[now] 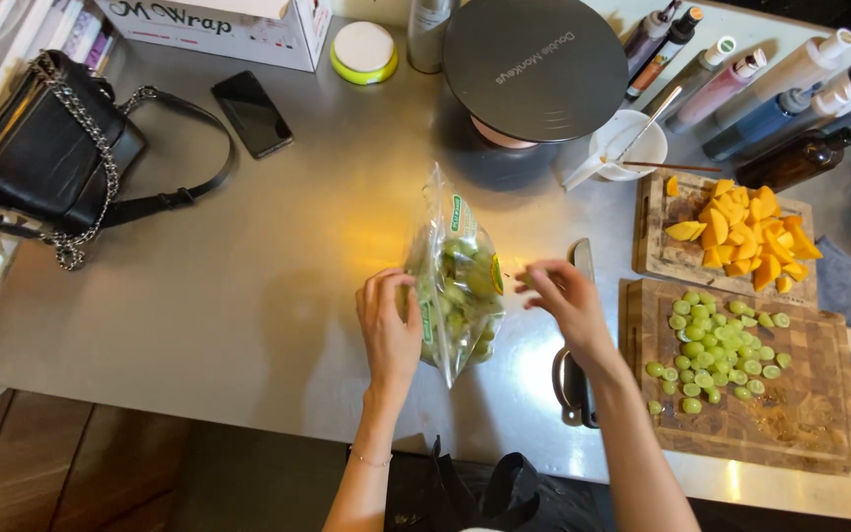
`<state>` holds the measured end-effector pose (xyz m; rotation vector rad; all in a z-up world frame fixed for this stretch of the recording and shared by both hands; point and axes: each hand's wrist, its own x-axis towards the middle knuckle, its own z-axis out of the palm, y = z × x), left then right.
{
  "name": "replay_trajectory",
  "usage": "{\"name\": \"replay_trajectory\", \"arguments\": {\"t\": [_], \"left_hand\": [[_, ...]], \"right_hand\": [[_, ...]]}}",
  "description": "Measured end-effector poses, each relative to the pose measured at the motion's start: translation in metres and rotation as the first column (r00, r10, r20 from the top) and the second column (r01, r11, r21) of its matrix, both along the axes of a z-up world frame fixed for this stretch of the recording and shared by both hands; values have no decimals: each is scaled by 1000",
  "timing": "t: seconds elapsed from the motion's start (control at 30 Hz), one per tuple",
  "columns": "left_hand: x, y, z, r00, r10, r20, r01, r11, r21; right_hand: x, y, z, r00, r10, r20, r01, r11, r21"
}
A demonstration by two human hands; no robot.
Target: Slicing green grapes on a wooden cutting board at a kitchen station.
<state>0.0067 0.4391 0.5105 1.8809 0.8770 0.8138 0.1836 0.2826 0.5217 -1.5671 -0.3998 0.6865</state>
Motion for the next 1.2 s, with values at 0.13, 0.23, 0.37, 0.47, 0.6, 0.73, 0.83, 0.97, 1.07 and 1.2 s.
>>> {"name": "replay_trajectory", "arguments": {"t": [0.13,0.23,0.37,0.47,0.6,0.73,0.83,0.97,1.07,1.2], "left_hand": [[27,14,-18,915,-341,-217,385,899,210],[56,26,-81,801,-220,-557,520,718,463],[72,21,-36,754,-382,-534,605,720,339],[76,20,-34,627,-705,-330,776,602,189],[86,25,-61,583,-554,-594,811,351,468],[87,36,-78,579,-501,-644,813,285,509],[93,35,-91,610,-401,-683,787,209,580],[102,37,-97,590,-435,-680,797,182,575],[103,33,-83,622,-457,-636,777,257,575],[83,20,-56,791,-608,-68,547,752,-368]], "right_hand": [[-15,-43,21,980,-165,-111,159,985,-62],[-22,-82,-26,952,-243,-185,221,966,-134],[-48,-85,-23,882,-322,-343,284,946,-158],[-61,-85,-24,830,-344,-438,360,932,-49],[-67,-79,-31,909,-338,-246,314,940,-132],[-68,-54,-42,982,-182,41,186,950,-249],[-77,1,22,976,6,216,71,936,-346],[-71,19,-38,822,351,449,89,699,-710],[-68,20,-60,672,401,623,328,593,-736],[-64,26,-70,709,410,574,337,518,-786]]}}
